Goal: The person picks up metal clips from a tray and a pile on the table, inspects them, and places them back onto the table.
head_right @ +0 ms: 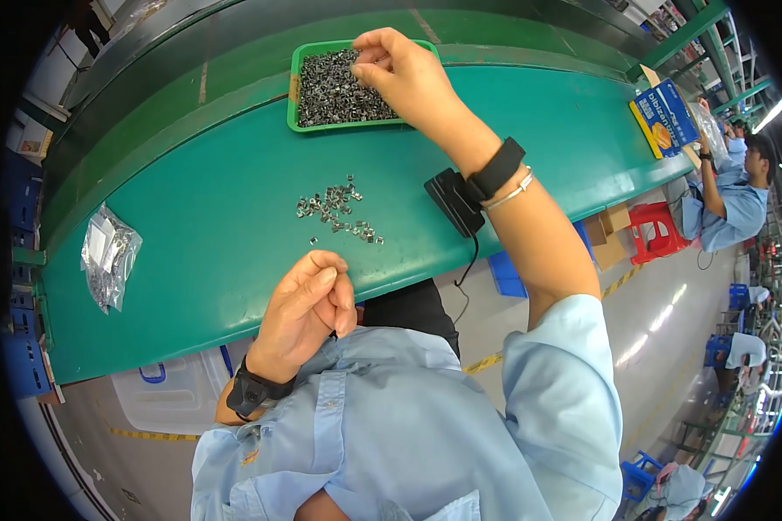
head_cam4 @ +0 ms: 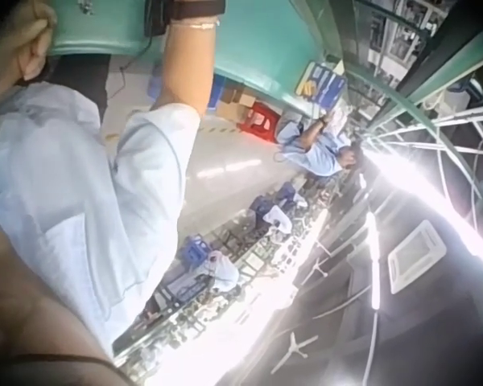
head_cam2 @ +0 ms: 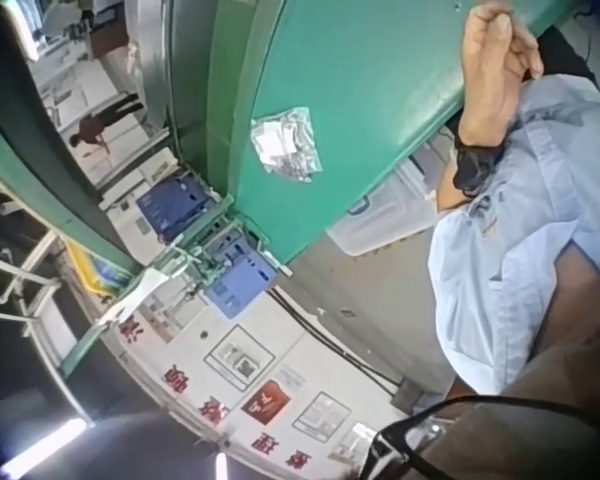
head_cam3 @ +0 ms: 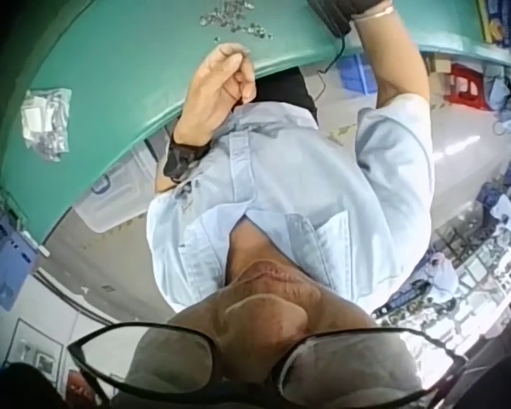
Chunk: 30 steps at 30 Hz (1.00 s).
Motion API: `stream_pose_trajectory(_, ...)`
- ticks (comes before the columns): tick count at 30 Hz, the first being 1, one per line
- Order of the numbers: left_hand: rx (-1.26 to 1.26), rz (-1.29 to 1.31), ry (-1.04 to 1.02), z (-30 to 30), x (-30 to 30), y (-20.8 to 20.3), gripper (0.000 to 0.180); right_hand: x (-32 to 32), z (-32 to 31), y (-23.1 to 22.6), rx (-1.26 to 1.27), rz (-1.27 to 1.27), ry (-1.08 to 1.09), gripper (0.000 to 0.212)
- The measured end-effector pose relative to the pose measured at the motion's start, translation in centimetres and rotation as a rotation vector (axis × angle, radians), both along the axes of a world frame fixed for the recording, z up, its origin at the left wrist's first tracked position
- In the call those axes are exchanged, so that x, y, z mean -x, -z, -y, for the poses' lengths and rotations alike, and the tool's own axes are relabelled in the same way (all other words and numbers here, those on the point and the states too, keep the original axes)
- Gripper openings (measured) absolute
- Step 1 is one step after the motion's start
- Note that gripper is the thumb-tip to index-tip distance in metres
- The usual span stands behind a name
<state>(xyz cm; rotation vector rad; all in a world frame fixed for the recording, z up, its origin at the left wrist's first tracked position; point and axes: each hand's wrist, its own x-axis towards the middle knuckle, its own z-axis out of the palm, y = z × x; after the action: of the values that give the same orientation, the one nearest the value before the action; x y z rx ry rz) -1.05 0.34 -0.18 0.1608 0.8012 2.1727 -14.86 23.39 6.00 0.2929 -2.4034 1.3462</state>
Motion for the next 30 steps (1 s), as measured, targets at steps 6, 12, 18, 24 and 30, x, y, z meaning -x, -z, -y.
stream_pose_trajectory(6,-0.096,0.064,0.07,0.8,0.7,0.6,0.016,-3.9,0.1,3.3,-0.244,0.074,-0.104,0.016)
stream_pose_trajectory(12,-0.112,0.041,0.128,0.3,1.1,0.6,0.015,-7.9,1.7,3.4,-0.525,0.185,-0.179,0.015)
stream_pose_trajectory(18,-0.098,0.034,0.115,0.3,0.9,0.7,0.015,-8.0,1.6,4.1,-0.518,0.18,-0.187,0.014)
stream_pose_trajectory(24,-0.094,0.044,0.095,0.1,0.8,0.5,0.017,-10.6,1.6,2.9,-0.322,0.17,-0.166,0.014)
stream_pose_trajectory(30,0.063,0.006,-0.044,-1.1,0.6,-0.8,0.021,-13.1,2.5,1.9,-0.294,-0.126,-0.312,0.018)
